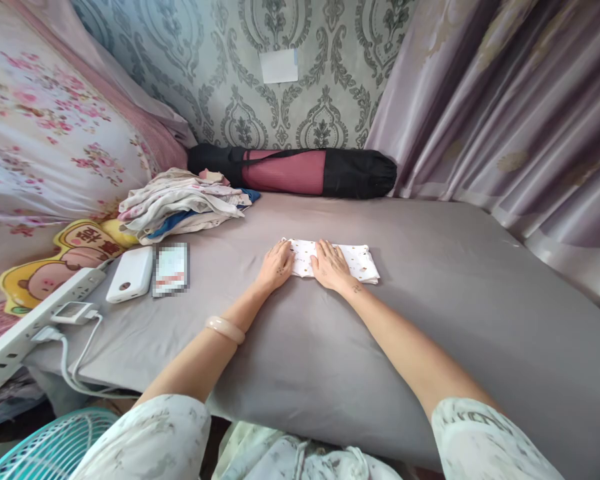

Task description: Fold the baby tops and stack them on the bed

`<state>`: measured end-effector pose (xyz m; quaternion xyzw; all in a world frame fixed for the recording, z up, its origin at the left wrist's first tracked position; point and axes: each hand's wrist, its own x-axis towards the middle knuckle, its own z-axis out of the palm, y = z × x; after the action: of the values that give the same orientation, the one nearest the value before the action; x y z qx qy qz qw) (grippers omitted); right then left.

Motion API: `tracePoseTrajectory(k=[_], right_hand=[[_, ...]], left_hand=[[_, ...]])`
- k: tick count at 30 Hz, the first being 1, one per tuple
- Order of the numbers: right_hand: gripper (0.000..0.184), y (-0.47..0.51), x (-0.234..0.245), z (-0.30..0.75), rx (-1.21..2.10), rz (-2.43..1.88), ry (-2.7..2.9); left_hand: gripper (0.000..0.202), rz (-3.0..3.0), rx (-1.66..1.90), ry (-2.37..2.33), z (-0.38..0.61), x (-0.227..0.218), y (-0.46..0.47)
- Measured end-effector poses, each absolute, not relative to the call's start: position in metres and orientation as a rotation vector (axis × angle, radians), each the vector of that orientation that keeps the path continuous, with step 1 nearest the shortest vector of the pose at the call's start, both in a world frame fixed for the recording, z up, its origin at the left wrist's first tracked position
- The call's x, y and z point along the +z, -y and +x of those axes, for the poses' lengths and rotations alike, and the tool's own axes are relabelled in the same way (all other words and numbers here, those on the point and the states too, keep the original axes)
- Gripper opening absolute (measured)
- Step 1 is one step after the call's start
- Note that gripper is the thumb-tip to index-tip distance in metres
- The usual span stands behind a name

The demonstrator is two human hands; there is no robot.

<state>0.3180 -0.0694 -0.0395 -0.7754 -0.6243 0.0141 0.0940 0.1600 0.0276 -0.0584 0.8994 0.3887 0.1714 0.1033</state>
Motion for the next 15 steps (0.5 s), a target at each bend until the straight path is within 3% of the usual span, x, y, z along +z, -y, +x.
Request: tracePoseTrajectory(k=[15], right_hand=[[0.06,0.045,-0.022,0.299,0.04,-2.295,1.837]], left_hand=[[0.043,2.367,0.834,-1.14,0.155,-0.058,-0.028]])
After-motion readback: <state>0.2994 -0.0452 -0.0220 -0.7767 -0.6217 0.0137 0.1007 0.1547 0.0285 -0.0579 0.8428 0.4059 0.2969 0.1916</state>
